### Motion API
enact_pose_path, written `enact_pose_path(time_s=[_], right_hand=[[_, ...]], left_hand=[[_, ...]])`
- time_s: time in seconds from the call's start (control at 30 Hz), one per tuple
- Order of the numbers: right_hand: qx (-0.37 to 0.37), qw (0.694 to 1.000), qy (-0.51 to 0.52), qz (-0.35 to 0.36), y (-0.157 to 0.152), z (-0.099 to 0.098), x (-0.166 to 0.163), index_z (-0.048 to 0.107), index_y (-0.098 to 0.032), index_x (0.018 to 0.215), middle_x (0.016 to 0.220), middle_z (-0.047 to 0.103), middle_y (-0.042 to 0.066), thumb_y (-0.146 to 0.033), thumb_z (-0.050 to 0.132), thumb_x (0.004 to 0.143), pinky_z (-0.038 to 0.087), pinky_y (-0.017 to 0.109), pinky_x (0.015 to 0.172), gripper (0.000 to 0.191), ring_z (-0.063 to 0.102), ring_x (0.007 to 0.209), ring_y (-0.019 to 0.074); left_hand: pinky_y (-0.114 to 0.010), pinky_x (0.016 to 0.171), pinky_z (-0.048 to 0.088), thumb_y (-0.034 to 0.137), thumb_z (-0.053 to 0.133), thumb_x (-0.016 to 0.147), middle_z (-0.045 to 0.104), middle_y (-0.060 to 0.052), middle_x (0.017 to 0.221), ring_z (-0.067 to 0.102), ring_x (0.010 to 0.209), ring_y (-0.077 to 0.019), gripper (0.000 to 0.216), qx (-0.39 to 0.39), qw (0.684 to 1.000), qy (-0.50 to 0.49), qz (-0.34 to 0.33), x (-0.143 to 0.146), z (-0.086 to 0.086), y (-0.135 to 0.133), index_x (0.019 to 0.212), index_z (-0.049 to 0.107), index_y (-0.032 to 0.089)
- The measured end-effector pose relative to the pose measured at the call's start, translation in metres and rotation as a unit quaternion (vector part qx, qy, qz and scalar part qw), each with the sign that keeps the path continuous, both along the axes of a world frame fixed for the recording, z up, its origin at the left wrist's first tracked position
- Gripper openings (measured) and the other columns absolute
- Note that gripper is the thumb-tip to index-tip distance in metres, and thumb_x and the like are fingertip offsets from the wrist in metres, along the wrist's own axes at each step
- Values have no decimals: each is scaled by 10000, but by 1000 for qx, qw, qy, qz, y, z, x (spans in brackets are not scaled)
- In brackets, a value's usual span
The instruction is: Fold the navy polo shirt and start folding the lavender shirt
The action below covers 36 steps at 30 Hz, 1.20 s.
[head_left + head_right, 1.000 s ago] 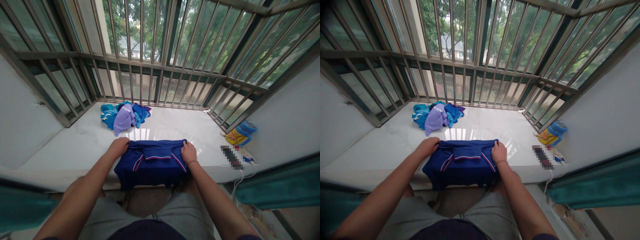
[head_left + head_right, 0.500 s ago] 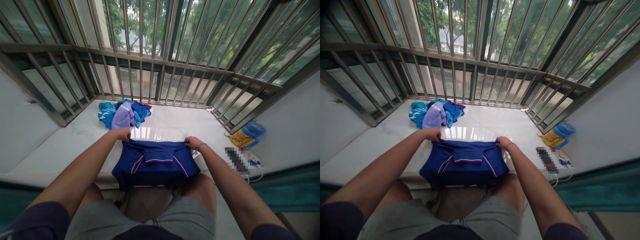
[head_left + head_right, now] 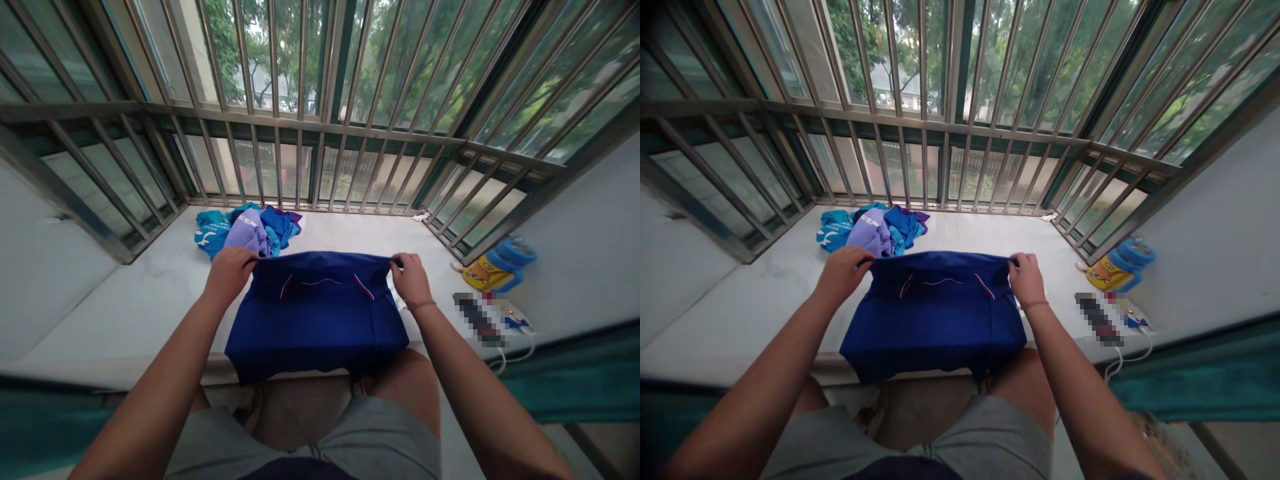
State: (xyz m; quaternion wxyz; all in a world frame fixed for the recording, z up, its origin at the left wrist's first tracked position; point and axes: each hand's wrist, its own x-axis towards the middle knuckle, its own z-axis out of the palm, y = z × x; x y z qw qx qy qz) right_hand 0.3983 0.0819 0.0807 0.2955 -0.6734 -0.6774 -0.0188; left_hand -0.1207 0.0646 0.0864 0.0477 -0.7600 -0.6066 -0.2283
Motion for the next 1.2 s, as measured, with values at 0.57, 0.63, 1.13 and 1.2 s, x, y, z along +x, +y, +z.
enact_pose_path(time_s=[0.57,0.63,1.13,1.2], right_hand=[[-139,980,-134,56,-128,-96,-34,554,-159,1668,1784,432,203,-429,482,1138,379,592,1326,600,411,1642,388],[-206,964,-164,35,-117,-96,-55,462,-215,1747,1851,333,151,-455,472,1153,328,653,1335,640,332,1691,412],[-277,942,-189,25,0,-96,-67,304,-322,1817,1906,183,39,-591,298,1177,196,655,1388,695,186,1752,363],[-273,943,-190,27,14,-97,-66,301,-328,1818,1907,182,38,-598,281,1177,196,656,1388,696,186,1752,358]], left_hand=[[-621,1305,435,455,488,1122,559,-195,1715,531,1598,-372,533,-111,993,-2,-46,48,-109,-111,1579,618,213],[-648,1304,417,473,505,1117,485,-199,1767,463,1644,-397,613,-151,988,29,-26,63,-113,-99,1669,542,211],[-624,1382,266,596,341,1148,260,-121,1882,258,1745,-346,750,-212,975,72,1,61,-110,14,1802,330,228],[-629,1382,258,591,341,1147,274,-125,1877,265,1743,-346,744,-201,977,67,-4,61,-109,27,1797,344,229]])
